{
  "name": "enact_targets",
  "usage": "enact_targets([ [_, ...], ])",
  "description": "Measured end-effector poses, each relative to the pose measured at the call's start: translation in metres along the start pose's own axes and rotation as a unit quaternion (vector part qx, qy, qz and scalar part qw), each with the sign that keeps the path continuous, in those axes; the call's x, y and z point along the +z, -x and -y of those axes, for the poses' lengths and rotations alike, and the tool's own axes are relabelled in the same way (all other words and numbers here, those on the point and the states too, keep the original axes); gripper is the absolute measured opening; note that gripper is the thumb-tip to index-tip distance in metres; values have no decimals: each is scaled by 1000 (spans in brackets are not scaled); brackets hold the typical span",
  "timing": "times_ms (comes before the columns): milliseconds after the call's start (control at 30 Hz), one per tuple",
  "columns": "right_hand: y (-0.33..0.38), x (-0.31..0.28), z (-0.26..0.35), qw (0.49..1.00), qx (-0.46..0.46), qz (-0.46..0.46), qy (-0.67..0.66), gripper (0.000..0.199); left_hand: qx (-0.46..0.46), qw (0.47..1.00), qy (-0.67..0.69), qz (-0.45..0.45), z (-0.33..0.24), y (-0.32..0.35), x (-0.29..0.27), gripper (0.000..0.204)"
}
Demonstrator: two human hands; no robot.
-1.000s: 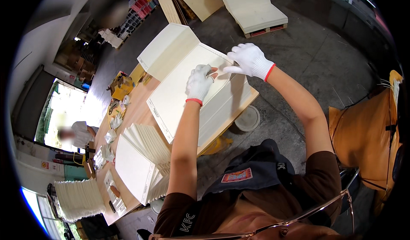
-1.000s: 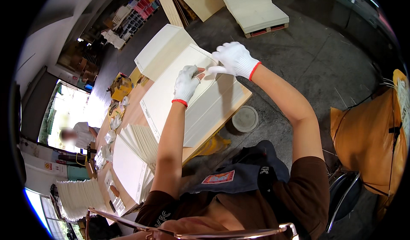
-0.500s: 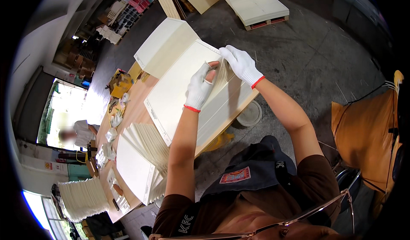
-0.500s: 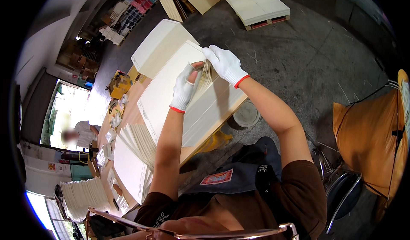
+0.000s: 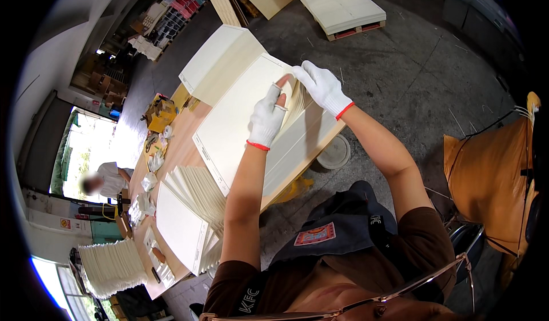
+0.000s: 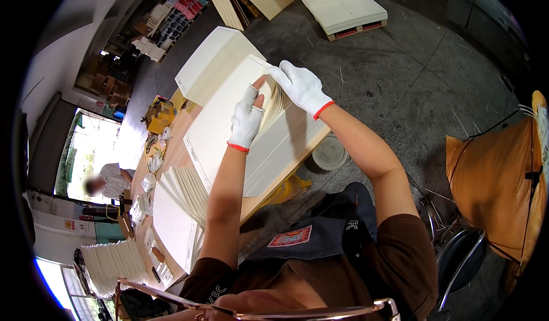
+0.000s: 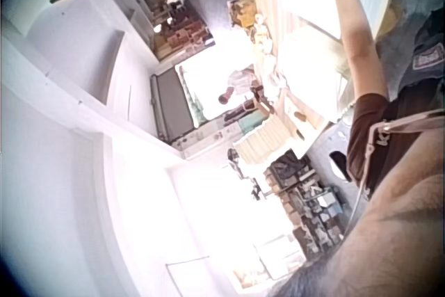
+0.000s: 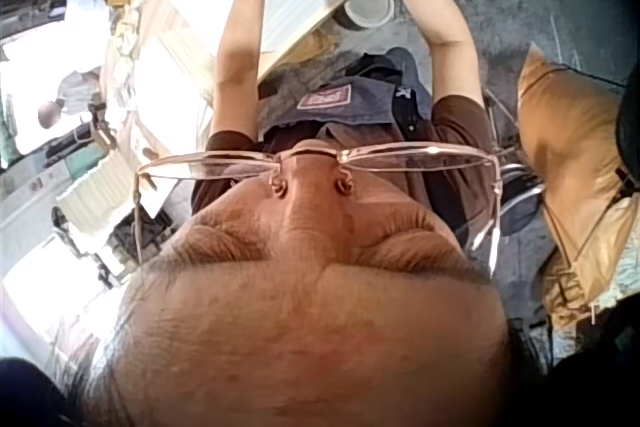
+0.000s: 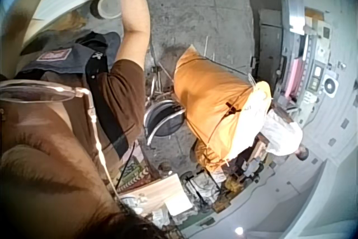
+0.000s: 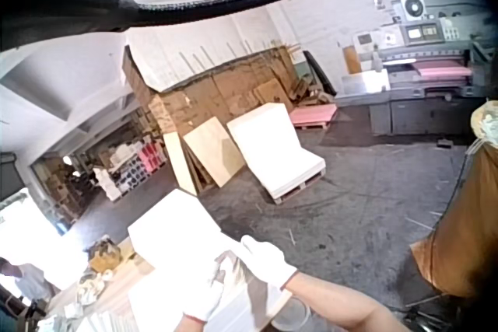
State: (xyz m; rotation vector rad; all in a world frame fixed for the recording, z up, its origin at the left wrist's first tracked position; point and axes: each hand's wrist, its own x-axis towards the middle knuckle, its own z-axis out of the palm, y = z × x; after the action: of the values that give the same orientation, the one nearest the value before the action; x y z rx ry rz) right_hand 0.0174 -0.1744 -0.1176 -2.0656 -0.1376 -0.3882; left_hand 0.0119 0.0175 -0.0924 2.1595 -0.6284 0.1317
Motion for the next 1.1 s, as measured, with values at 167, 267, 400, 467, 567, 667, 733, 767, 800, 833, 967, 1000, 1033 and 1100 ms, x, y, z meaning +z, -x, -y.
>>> enact_targets([
  [167, -3, 8, -9, 998, -43, -35, -9, 51, -61, 994, -72, 58, -10, 1, -2, 42],
  [267, -5, 13, -17, 997, -58, -41, -5, 50, -14, 997, -69, 33, -7, 1, 1, 44],
  [400, -5, 15, -22, 997, -67, -47, -2, 52, -41, 998, -33, 44, 2, -1, 2, 46],
  [467, -5, 14, -20, 997, -54, -46, -5, 53, -32, 998, -21, 44, 4, -1, 2, 45],
  [567, -3, 10, -15, 998, -34, -40, -20, 55, -20, 999, -16, 36, 4, 0, 2, 41],
  [667, -1, 7, -10, 999, -23, -30, -29, 55, 0, 999, -45, 10, 0, 3, 2, 38],
  [733, -1, 6, -8, 1000, 3, -21, -23, 54, -16, 998, -54, 13, -3, 3, 1, 35],
  [767, -1, 6, -8, 999, -2, -25, -24, 53, -15, 998, -54, 17, -4, 2, 1, 34],
  [800, -1, 6, -8, 999, -7, -30, -26, 53, -14, 998, -55, 22, -6, 1, 2, 33],
  [833, -1, 7, -8, 999, -11, -34, -27, 52, -13, 998, -55, 26, -7, 1, 2, 33],
  [967, -2, 9, -12, 999, -10, -39, -28, 50, -36, 991, -123, 31, -7, 2, 4, 35],
  [1000, -2, 10, -12, 999, -8, -37, -28, 50, -25, 993, -113, 22, -6, 2, 5, 36],
  [1033, -2, 10, -13, 999, -9, -39, -30, 50, -5, 994, -107, 9, -4, 2, 6, 38],
  [1100, -1, 10, -14, 998, -21, -41, -29, 51, -15, 997, -78, 15, -1, 1, 7, 37],
])
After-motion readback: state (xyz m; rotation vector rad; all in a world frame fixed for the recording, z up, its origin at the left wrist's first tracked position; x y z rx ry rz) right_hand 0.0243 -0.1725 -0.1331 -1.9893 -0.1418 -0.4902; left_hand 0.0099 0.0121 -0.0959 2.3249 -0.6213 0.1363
